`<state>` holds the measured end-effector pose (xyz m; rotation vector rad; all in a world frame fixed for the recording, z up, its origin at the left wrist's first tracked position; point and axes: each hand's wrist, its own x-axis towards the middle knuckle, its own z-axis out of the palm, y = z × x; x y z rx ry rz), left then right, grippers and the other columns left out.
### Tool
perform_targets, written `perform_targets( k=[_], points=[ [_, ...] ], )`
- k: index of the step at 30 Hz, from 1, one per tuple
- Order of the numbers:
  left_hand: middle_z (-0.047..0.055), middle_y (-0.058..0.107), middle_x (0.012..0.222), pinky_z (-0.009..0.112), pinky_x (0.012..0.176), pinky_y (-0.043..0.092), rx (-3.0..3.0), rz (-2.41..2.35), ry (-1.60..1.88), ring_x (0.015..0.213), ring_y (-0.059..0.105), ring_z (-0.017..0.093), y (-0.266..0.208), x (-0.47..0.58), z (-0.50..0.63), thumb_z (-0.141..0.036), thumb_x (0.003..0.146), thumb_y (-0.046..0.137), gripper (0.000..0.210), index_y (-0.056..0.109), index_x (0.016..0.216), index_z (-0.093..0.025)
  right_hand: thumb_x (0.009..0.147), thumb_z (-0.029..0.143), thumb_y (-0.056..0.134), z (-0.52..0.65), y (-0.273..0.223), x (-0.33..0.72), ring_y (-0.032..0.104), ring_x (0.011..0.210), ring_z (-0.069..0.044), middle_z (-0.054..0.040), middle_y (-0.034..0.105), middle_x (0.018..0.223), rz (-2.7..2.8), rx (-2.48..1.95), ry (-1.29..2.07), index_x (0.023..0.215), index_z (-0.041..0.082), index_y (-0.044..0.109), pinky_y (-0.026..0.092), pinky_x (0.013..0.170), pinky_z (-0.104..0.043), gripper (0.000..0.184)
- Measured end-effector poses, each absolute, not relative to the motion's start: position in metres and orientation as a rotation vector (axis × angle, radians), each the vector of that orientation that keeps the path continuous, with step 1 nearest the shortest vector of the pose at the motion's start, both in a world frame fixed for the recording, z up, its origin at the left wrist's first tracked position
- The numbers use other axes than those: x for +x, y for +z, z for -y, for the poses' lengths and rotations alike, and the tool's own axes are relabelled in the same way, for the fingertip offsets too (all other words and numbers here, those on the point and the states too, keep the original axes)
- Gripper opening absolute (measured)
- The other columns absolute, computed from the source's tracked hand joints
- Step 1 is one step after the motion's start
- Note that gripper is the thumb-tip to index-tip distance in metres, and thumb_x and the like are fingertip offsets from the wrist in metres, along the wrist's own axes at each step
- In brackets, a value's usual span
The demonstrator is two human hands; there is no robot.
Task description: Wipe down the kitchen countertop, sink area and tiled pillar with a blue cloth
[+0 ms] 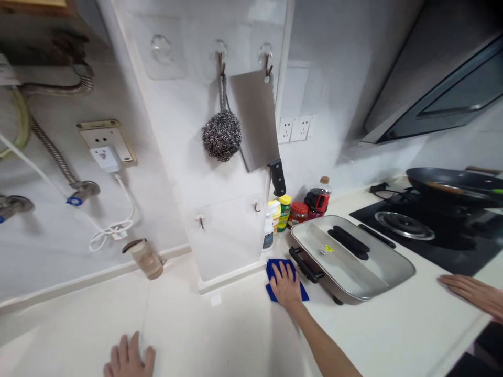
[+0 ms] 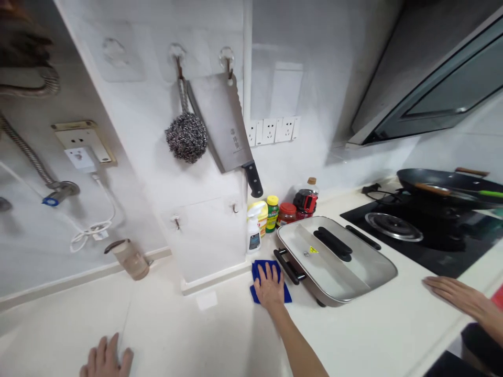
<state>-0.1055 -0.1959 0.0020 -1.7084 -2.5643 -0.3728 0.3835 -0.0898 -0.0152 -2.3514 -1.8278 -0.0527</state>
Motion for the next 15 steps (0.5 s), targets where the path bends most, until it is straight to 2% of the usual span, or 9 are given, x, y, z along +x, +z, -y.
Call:
perform_targets(
  k=[4, 9, 12, 15],
  points=[
    [0.020, 0.032, 0.159, 0.058, 0.119, 0.019, -1.714, 2.556, -0.372, 0.148, 0.021, 0.041, 0.004, -0.103, 0.197, -0.050, 0.087, 0.029, 0.072, 0.043, 0.145, -0.009, 0.096, 0.038, 0.032, 0.150, -0.019, 0.364, 0.023, 0.149, -0.032, -0.0064, 0.029, 0.162, 1.901, -2.298, -0.071, 0.153, 0.029, 0.033, 0.013, 0.119, -0.060, 0.058],
    [0.022, 0.034, 0.157, 0.057, 0.119, 0.019, -1.729, 2.544, -0.396, 0.148, 0.022, 0.042, 0.008, -0.102, 0.202, -0.048, 0.088, 0.029, 0.070, 0.043, 0.145, -0.010, 0.098, 0.045, 0.032, 0.226, -0.030, 0.323, 0.018, 0.150, -0.034, -0.0051, 0.030, 0.161, 1.894, -2.183, -0.018, 0.152, 0.035, 0.035, 0.013, 0.119, -0.065, 0.055],
    [0.022, 0.032, 0.159, 0.057, 0.119, 0.019, -1.760, 2.537, -0.378, 0.149, 0.021, 0.041, 0.010, -0.104, 0.206, -0.047, 0.090, 0.029, 0.069, 0.041, 0.146, -0.010, 0.100, 0.051, 0.027, 0.263, -0.028, 0.310, 0.019, 0.150, -0.032, -0.0041, 0.030, 0.161, 1.842, -2.082, 0.145, 0.153, 0.032, 0.033, 0.017, 0.119, -0.065, 0.057],
    [0.022, 0.030, 0.160, 0.056, 0.120, 0.017, -1.798, 2.530, -0.355, 0.149, 0.021, 0.041, 0.011, -0.107, 0.208, -0.048, 0.091, 0.027, 0.069, 0.040, 0.148, -0.010, 0.102, 0.046, 0.019, 0.293, -0.024, 0.320, 0.020, 0.151, -0.027, -0.0037, 0.033, 0.160, 1.750, -1.934, 0.192, 0.152, 0.027, 0.036, 0.020, 0.121, -0.060, 0.056]
  ],
)
